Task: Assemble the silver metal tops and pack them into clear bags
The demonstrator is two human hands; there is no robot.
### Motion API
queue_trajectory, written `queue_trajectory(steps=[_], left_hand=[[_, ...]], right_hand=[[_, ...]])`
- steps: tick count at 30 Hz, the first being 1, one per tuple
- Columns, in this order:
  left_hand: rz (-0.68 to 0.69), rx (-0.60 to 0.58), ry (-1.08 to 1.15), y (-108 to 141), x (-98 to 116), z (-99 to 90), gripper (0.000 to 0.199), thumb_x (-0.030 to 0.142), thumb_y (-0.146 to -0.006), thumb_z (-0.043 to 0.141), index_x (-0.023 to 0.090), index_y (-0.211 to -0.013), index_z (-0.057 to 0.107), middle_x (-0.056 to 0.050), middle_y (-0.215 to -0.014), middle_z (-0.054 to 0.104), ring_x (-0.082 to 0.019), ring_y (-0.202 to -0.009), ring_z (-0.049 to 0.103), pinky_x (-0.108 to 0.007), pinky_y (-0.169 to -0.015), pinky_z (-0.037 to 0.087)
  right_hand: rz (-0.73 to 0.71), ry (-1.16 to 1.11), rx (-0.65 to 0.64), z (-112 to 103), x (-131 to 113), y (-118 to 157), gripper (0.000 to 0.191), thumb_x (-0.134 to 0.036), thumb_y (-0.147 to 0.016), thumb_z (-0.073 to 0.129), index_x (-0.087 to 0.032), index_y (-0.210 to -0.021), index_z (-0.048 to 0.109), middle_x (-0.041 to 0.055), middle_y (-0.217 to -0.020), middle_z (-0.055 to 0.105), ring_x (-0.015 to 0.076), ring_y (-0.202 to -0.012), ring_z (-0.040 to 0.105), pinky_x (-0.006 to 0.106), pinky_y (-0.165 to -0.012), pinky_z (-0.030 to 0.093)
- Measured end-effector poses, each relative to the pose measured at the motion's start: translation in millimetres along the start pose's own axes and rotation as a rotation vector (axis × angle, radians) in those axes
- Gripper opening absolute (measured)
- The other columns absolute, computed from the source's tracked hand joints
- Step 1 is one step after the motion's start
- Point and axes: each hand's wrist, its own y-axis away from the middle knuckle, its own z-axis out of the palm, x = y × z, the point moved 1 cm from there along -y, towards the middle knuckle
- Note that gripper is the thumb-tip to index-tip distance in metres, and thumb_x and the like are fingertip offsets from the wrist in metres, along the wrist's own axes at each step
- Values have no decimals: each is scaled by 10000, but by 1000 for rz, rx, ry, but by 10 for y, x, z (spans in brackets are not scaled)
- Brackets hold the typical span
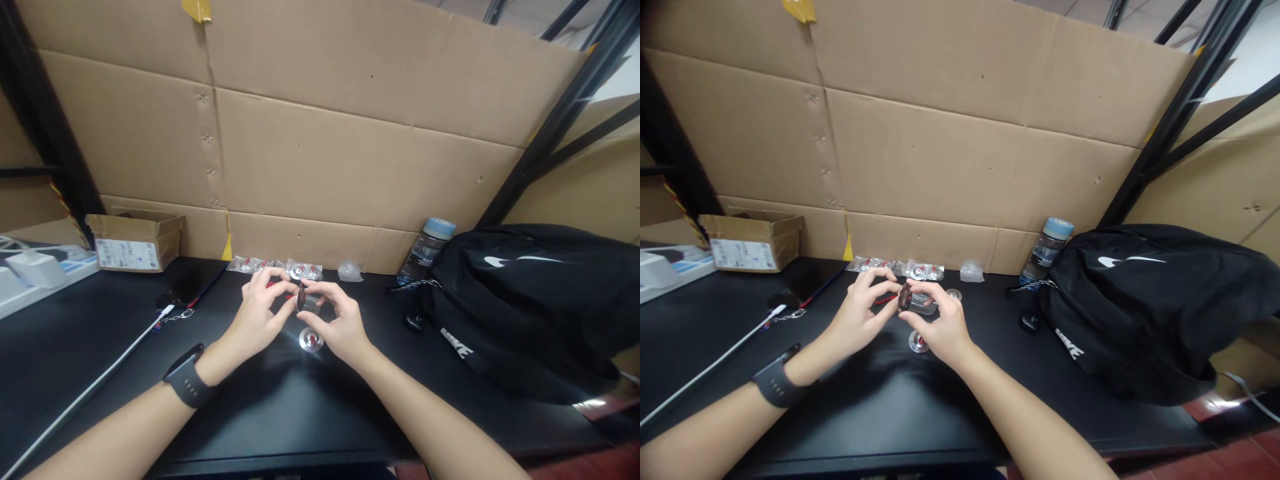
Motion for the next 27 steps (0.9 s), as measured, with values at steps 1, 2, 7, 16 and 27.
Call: queue_trajectory(steps=[1, 2, 7, 16, 27], left_hand=[[0, 10, -6, 4, 7, -3, 113, 288, -938, 591, 248, -947, 696, -64, -1135, 568, -255, -1125, 543, -436, -971, 415], [0, 19, -10, 7, 14, -7, 109, 287, -935, 595, 245, -940, 696, -65, -1135, 565, -257, -1119, 545, -439, -967, 415], [23, 69, -56, 17, 42, -22, 102, 281, -914, 616, 244, -916, 711, -73, -1112, 554, -267, -1107, 544, -453, -940, 408], [186, 141, -226, 18, 57, -70, 114, 257, -891, 659, 264, -840, 760, -79, -1070, 632, -304, -1174, 512, -490, -972, 368], [240, 206, -257, 12, 79, -164, 93, 271, -879, 699, 309, -878, 784, -51, -1013, 680, -278, -1121, 551, -454, -952, 344]], right_hand=[[6, -1, -1, -1, 2, 1, 372, -304, -811, 802, -259, -1150, 653, 76, -1287, 685, 246, -1104, 676, 378, -866, 553], [14, -2, -4, 0, 3, 2, 373, -311, -811, 802, -257, -1149, 656, 78, -1286, 685, 247, -1101, 677, 381, -866, 556], [49, -63, 5, 25, 7, 16, 364, -324, -805, 808, -258, -1128, 653, 79, -1281, 685, 240, -1064, 694, 383, -859, 571], [229, -336, -57, 102, 90, 39, 467, -341, -779, 818, -257, -1133, 525, 100, -1240, 708, 264, -1087, 714, 393, -858, 591], [244, -402, -35, -2, 45, -9, 288, -448, -909, 671, -247, -1056, 527, 55, -1002, 732, 184, -850, 728, 352, -787, 611]])
